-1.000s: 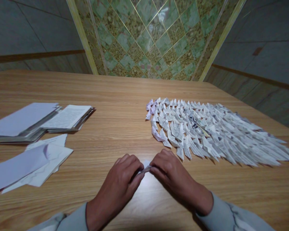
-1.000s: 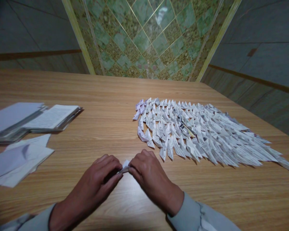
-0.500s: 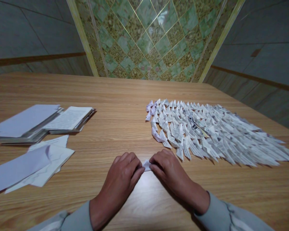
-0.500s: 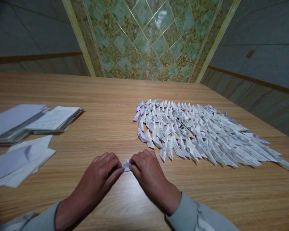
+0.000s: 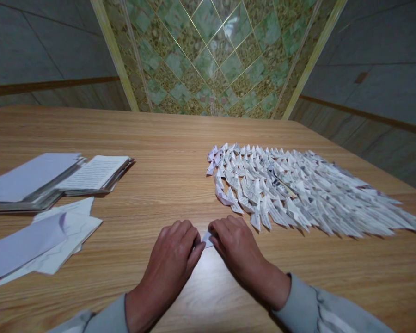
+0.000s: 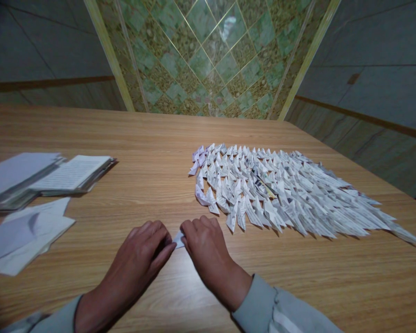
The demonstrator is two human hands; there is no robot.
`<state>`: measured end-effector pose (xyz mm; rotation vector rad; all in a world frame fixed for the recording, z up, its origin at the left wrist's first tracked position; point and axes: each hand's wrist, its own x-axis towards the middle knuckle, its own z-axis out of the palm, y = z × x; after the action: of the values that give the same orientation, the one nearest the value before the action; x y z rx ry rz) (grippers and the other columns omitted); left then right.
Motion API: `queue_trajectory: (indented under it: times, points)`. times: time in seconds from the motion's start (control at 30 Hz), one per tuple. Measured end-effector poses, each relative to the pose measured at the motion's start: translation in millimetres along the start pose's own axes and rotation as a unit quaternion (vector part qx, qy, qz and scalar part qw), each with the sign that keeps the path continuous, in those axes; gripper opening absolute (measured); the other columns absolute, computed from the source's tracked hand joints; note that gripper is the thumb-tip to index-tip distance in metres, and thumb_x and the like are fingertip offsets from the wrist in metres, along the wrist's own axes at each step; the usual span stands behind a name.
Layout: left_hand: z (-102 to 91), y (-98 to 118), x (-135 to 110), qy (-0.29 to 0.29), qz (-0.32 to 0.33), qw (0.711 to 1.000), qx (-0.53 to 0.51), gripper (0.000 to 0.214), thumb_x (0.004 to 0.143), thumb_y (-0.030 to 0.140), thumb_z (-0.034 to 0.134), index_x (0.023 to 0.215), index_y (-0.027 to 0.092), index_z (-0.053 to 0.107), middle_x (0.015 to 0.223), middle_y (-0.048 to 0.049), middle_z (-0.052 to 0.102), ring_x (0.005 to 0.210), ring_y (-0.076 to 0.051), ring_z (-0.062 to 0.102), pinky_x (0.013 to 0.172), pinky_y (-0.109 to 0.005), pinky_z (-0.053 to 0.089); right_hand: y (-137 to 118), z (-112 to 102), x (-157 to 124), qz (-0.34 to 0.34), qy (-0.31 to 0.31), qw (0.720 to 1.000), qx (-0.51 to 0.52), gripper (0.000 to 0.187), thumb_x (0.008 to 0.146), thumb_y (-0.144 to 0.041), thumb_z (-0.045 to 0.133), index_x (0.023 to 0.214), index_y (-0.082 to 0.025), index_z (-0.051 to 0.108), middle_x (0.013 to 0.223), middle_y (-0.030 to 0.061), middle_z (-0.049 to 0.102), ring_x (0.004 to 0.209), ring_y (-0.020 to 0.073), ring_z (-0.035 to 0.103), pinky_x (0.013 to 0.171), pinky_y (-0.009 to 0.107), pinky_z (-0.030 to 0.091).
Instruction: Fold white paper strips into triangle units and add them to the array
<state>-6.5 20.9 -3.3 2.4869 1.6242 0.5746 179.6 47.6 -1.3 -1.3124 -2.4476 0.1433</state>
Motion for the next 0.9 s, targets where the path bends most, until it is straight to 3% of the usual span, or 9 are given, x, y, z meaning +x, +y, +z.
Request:
queue_trajectory:
  times: [0.07, 0.27, 0.37, 0.6, 0.73, 0.9]
  points:
    - [0.8, -0.6, 0.1, 0.01, 0.003, 1.0, -0.017, 0.007, 0.094, 0.017, 0.061, 0.086, 0.018, 0.06, 0.084, -0.0041, 0.061, 0.079, -0.025, 0.055, 0.071, -0.037, 0.04, -0.8, 0.1, 0.3, -0.005, 0.005, 1.0, -0.008, 0.008, 0.09, -0.015, 0.073, 0.094, -0.018, 0.067, 0.086, 0.005, 0.069, 0.082, 0.0238, 0.056, 0.072, 0.035, 0.034]
    - [-0.7, -2.9, 1.5, 0.007, 0.099, 0.994, -0.038, 0.005, 0.096, 0.019, 0.061, 0.098, 0.021, 0.066, 0.099, -0.0048, 0.068, 0.089, -0.025, 0.058, 0.079, -0.039, 0.042, 0.2, -0.5, 3.1, -0.042, 0.0, 0.999, -0.017, 0.008, 0.092, -0.017, 0.072, 0.086, -0.019, 0.068, 0.088, 0.0038, 0.068, 0.086, 0.0222, 0.054, 0.072, 0.034, 0.035]
    - [-2.5, -4.1, 2.3, 0.006, 0.099, 0.995, -0.025, 0.004, 0.095, 0.024, 0.064, 0.096, 0.02, 0.067, 0.095, -0.005, 0.07, 0.088, -0.025, 0.059, 0.078, -0.039, 0.044, 0.1, -4.6, 3.0, -0.054, -0.007, 0.998, -0.014, 0.008, 0.093, -0.018, 0.071, 0.085, -0.018, 0.068, 0.087, 0.0029, 0.067, 0.085, 0.0205, 0.054, 0.072, 0.033, 0.036]
    - [0.6, -7.7, 3.0, 0.028, 0.102, 0.993, -0.054, 0.02, 0.1, 0.015, 0.05, 0.092, 0.017, 0.068, 0.088, -0.0069, 0.069, 0.081, -0.024, 0.061, 0.075, -0.039, 0.048, -0.9, -24.1, -1.1, -0.074, -0.04, 0.996, 0.018, 0.013, 0.092, -0.029, 0.072, 0.089, -0.017, 0.067, 0.092, 0.0039, 0.066, 0.089, 0.0217, 0.054, 0.08, 0.034, 0.039]
    - [1.0, -7.6, 4.4, 0.033, 0.099, 0.992, -0.067, 0.019, 0.1, 0.013, 0.05, 0.091, 0.016, 0.067, 0.088, -0.0067, 0.069, 0.082, -0.023, 0.063, 0.076, -0.036, 0.051, 0.5, -19.8, 0.5, -0.081, -0.034, 0.996, 0.005, 0.004, 0.095, -0.02, 0.068, 0.091, -0.018, 0.069, 0.091, 0.0046, 0.068, 0.088, 0.0215, 0.055, 0.079, 0.034, 0.038]
    - [-4.2, -6.1, 5.1, 0.057, 0.098, 0.991, -0.071, 0.009, 0.096, 0.021, 0.062, 0.102, 0.017, 0.068, 0.102, -0.0094, 0.07, 0.091, -0.026, 0.063, 0.079, -0.039, 0.05, 2.3, -13.6, 1.1, -0.078, -0.016, 0.997, 0.005, 0.012, 0.097, -0.021, 0.065, 0.087, -0.017, 0.07, 0.084, 0.0049, 0.068, 0.085, 0.0214, 0.056, 0.076, 0.034, 0.037]
